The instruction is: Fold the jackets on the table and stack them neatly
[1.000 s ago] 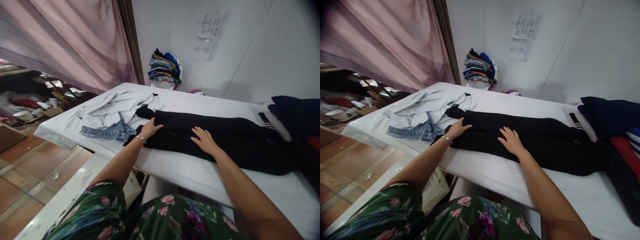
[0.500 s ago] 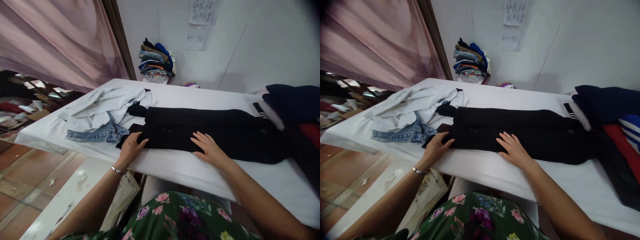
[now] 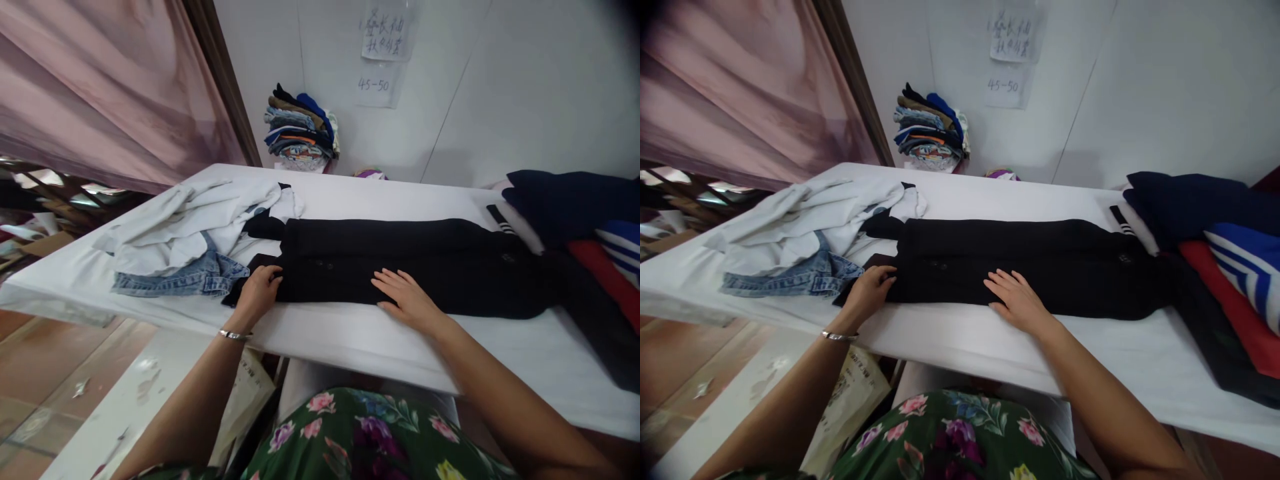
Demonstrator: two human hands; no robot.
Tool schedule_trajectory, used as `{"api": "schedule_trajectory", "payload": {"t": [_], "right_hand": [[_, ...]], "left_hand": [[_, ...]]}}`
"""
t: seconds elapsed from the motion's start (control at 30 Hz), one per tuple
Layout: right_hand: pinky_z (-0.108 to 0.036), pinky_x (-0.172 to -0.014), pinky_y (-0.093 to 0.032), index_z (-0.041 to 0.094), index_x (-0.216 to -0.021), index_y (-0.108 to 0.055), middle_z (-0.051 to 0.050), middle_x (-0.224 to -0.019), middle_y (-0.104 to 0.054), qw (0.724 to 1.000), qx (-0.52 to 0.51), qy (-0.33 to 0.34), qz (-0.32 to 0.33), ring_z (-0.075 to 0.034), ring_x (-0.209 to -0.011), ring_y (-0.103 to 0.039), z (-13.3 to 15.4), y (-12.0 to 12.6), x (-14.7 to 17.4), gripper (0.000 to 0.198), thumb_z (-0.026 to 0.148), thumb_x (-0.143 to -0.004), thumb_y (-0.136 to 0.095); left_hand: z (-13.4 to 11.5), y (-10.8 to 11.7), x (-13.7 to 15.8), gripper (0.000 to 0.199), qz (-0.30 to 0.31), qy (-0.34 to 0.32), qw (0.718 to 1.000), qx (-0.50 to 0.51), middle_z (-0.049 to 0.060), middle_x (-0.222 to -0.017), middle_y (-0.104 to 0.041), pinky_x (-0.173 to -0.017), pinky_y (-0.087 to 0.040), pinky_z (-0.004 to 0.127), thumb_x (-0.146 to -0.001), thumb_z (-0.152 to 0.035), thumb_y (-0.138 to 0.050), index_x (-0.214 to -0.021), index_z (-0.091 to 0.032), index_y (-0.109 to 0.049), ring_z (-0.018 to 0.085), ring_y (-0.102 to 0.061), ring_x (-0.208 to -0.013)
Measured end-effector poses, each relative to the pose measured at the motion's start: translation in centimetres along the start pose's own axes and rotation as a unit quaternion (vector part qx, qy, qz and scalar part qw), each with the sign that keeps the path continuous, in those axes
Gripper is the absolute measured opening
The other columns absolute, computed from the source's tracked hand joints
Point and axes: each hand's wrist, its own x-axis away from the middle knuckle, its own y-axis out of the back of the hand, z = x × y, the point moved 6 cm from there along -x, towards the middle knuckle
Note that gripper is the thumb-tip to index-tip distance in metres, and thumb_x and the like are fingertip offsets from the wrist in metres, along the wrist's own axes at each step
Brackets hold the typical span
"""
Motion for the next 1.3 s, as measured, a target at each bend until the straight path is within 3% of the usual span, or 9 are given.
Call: {"api": "schedule_trajectory", "payload": {"t": [0.1,0.2,0.37,0.47,0.6,0.77,0.97,1.13,1.3], "right_hand": [[-0.056,-0.122,-0.024,0.028,-0.148,-0.047,-0.005,-0.156,-0.043,1.0,-0.006,0.002,-0.012,-0.026,-0.148,-0.032,0.2,-0.1,0.1,0.052,0.04,-0.097,-0.048],[-0.057,-0.121,-0.025,0.029,-0.147,-0.048,-0.005,-0.155,-0.045,1.0,-0.011,0.0,-0.028,-0.027,-0.147,-0.034,0.3,-0.4,0.0,0.053,0.042,-0.097,-0.049],[-0.059,-0.121,-0.026,0.027,-0.147,-0.049,-0.006,-0.154,-0.045,0.998,-0.013,-0.006,-0.055,-0.029,-0.146,-0.036,0.5,-1.1,-0.3,0.055,0.041,-0.094,-0.052],[-0.06,-0.12,-0.026,0.028,-0.147,-0.049,-0.006,-0.153,-0.047,0.997,-0.016,-0.006,-0.07,-0.029,-0.145,-0.038,0.6,-1.4,-0.4,0.055,0.041,-0.094,-0.053],[-0.061,-0.119,-0.028,0.029,-0.147,-0.048,-0.005,-0.152,-0.048,0.996,-0.015,-0.005,-0.086,-0.029,-0.145,-0.039,0.5,-1.5,-0.3,0.055,0.04,-0.094,-0.053],[-0.06,-0.119,-0.03,0.03,-0.148,-0.047,-0.004,-0.153,-0.047,0.997,-0.013,-0.007,-0.081,-0.029,-0.145,-0.039,0.3,-1.5,-0.4,0.056,0.041,-0.094,-0.054],[-0.06,-0.12,-0.029,0.029,-0.148,-0.047,-0.003,-0.154,-0.046,0.998,-0.017,-0.013,-0.065,-0.028,-0.146,-0.037,0.2,-1.5,-0.4,0.056,0.042,-0.094,-0.056],[-0.057,-0.122,-0.027,0.031,-0.148,-0.047,-0.001,-0.154,-0.045,0.997,-0.035,-0.018,-0.06,-0.028,-0.146,-0.036,-0.1,-1.5,-0.4,0.057,0.044,-0.093,-0.057],[-0.058,-0.122,-0.027,0.031,-0.148,-0.047,-0.002,-0.155,-0.045,0.997,-0.055,-0.015,-0.047,-0.029,-0.146,-0.036,-0.3,-1.5,-0.4,0.058,0.045,-0.093,-0.057]], "left_hand": [[0.5,0.4,-0.3,0.029,0.037,0.026,0.999,-0.003,0.004,-0.087,-0.068,-0.072,-0.051,0.032,-0.084,-0.033,-0.055,-0.107,-0.022,-0.069,0.021,-0.064,-0.077],[-0.5,2.2,-0.8,0.027,-0.006,0.004,1.0,-0.026,0.006,-0.102,-0.072,-0.083,-0.052,0.035,-0.086,-0.036,-0.055,-0.106,-0.024,-0.069,0.024,-0.066,-0.093],[-4.7,4.0,-4.1,0.027,-0.067,-0.087,0.994,-0.002,0.008,-0.117,-0.07,-0.098,-0.049,0.035,-0.091,-0.037,-0.052,-0.107,-0.023,-0.069,0.024,-0.064,-0.108],[-7.4,3.5,-8.0,0.03,-0.061,-0.129,0.99,-0.015,0.009,-0.12,-0.07,-0.105,-0.044,0.035,-0.094,-0.036,-0.049,-0.111,-0.022,-0.068,0.025,-0.061,-0.116],[-9.0,0.5,-13.5,0.039,0.028,-0.111,0.991,-0.075,0.011,-0.135,-0.064,-0.11,-0.038,0.035,-0.098,-0.037,-0.041,-0.124,-0.019,-0.063,0.024,-0.055,-0.128],[-9.1,-2.7,-17.0,0.038,0.081,-0.083,0.988,-0.101,0.014,-0.127,-0.068,-0.108,-0.037,0.047,-0.093,-0.043,-0.051,-0.119,-0.018,-0.065,0.031,-0.058,-0.122],[-8.6,-3.1,-17.3,0.028,0.085,-0.105,0.988,-0.079,0.01,-0.118,-0.07,-0.095,-0.045,0.034,-0.091,-0.038,-0.051,-0.106,-0.022,-0.068,0.025,-0.063,-0.112],[-6.6,-3.8,-17.9,0.031,0.14,-0.059,0.984,-0.094,0.011,-0.102,-0.074,-0.081,-0.049,0.035,-0.091,-0.045,-0.05,-0.094,-0.021,-0.07,0.027,-0.068,-0.097],[-5.7,-4.1,-18.5,0.035,0.165,-0.058,0.98,-0.094,0.009,-0.1,-0.075,-0.079,-0.049,0.031,-0.092,-0.047,-0.046,-0.088,-0.022,-0.07,0.023,-0.068,-0.094]]}}
